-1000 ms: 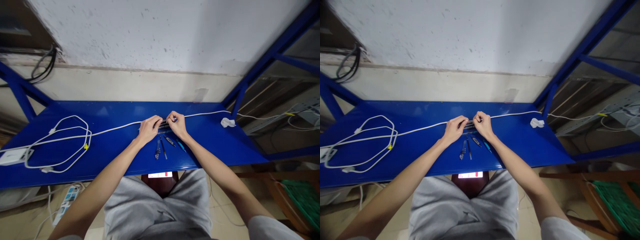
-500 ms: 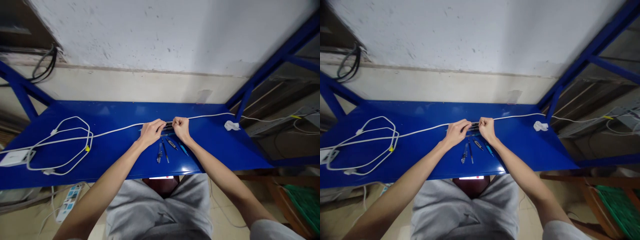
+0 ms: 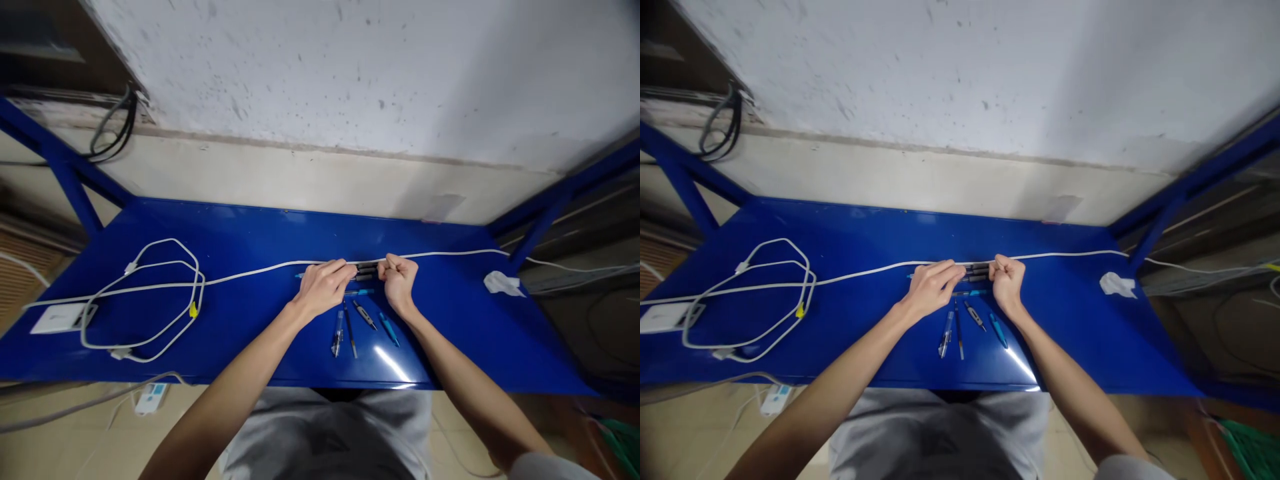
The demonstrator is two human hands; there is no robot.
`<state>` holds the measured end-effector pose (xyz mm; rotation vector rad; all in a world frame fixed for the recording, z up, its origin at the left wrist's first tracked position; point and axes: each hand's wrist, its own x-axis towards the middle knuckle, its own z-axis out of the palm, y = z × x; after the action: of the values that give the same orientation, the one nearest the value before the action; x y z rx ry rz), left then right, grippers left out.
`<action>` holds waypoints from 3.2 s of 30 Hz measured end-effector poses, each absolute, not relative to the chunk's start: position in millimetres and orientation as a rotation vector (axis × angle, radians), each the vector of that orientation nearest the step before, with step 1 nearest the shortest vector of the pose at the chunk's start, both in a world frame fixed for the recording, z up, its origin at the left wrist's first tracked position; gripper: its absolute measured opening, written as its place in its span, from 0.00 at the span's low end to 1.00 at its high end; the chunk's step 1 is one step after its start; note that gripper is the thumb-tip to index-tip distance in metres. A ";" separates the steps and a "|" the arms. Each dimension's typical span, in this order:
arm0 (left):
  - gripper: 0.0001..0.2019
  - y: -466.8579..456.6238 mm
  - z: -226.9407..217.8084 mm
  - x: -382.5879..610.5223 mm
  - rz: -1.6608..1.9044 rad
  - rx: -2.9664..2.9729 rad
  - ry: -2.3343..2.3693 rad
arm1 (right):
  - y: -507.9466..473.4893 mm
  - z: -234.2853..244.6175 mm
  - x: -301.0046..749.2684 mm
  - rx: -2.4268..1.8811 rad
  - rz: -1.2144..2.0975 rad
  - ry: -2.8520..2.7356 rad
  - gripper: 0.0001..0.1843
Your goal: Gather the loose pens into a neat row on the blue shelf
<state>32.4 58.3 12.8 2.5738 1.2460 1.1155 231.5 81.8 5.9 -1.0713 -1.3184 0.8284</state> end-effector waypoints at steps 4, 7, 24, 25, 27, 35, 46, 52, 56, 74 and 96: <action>0.10 57.9 11.5 32.4 1.116 2.564 1.225 | 84.5 6.4 234.3 -1.073 0.870 -1.272 0.11; 0.10 58.2 10.7 32.5 1.124 2.559 1.216 | 87.2 5.3 235.9 -1.094 0.866 -1.285 0.11; 0.12 64.5 2.9 32.6 1.243 2.671 1.218 | 88.3 3.8 229.1 -1.056 0.867 -1.500 0.10; 0.12 64.9 2.8 32.6 1.227 2.697 1.211 | 87.7 3.2 228.9 -1.051 0.858 -1.527 0.10; 0.12 65.5 2.7 32.1 1.215 2.737 1.209 | 86.3 3.0 228.6 -1.046 0.822 -1.592 0.10; 0.14 65.2 4.7 24.6 1.211 2.682 1.390 | 82.1 2.4 225.0 -1.050 0.738 -1.766 0.11; 0.14 66.6 3.3 23.1 1.221 2.635 1.397 | 86.8 -6.2 225.4 -1.079 0.695 -1.815 0.13; 0.14 66.5 3.8 23.4 1.217 2.634 1.368 | 86.9 -7.5 225.5 -1.069 0.703 -1.833 0.12; 0.15 66.4 3.6 23.4 1.208 2.646 1.367 | 87.3 -7.0 226.0 -1.083 0.696 -1.830 0.12; 0.15 65.5 2.7 22.5 1.239 2.654 1.346 | 87.0 -1.2 227.6 -1.096 0.730 -1.676 0.12; 0.14 62.9 5.1 26.1 1.222 2.608 1.298 | 19.1 52.5 248.1 -1.349 0.306 -2.239 0.03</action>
<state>26.1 62.9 5.1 2.6083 1.2979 1.2224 248.1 19.1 52.5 -1.3485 -2.2394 0.3063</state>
